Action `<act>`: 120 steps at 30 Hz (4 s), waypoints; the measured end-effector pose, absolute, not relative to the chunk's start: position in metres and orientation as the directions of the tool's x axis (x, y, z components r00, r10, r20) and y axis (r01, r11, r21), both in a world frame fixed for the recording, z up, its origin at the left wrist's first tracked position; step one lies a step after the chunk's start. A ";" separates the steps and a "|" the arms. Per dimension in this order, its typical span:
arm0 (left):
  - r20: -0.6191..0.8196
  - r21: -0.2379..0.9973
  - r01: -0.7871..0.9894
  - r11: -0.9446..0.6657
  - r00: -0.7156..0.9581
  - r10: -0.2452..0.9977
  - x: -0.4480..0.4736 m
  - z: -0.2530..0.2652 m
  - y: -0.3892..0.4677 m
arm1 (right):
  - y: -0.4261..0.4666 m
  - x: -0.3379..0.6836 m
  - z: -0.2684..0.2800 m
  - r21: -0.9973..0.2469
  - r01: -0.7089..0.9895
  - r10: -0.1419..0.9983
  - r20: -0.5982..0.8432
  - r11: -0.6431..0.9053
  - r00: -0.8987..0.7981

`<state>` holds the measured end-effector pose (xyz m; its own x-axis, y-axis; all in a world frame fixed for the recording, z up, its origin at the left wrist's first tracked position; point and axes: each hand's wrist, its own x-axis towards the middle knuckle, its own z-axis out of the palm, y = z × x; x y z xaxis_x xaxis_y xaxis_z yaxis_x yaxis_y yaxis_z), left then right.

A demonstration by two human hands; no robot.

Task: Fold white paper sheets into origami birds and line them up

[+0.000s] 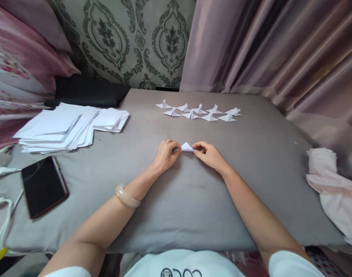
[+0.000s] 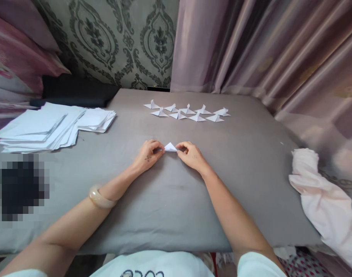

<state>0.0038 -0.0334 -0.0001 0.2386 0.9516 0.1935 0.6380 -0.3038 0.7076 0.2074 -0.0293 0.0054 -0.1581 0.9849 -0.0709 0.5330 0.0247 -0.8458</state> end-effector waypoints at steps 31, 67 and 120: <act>-0.110 0.806 -0.509 0.301 0.370 0.922 0.001 0.020 -0.043 | -0.055 0.169 0.016 -0.988 -0.156 0.999 -0.014 -0.020 -0.040; -0.185 0.862 -0.431 0.269 0.226 0.956 0.008 0.013 -0.041 | -0.053 0.159 0.010 -0.994 -0.106 0.999 -0.029 -0.025 0.033; -0.158 0.957 -0.227 0.181 0.113 0.981 0.015 0.014 -0.048 | -0.063 0.157 0.003 -0.936 0.291 0.964 0.239 0.198 0.112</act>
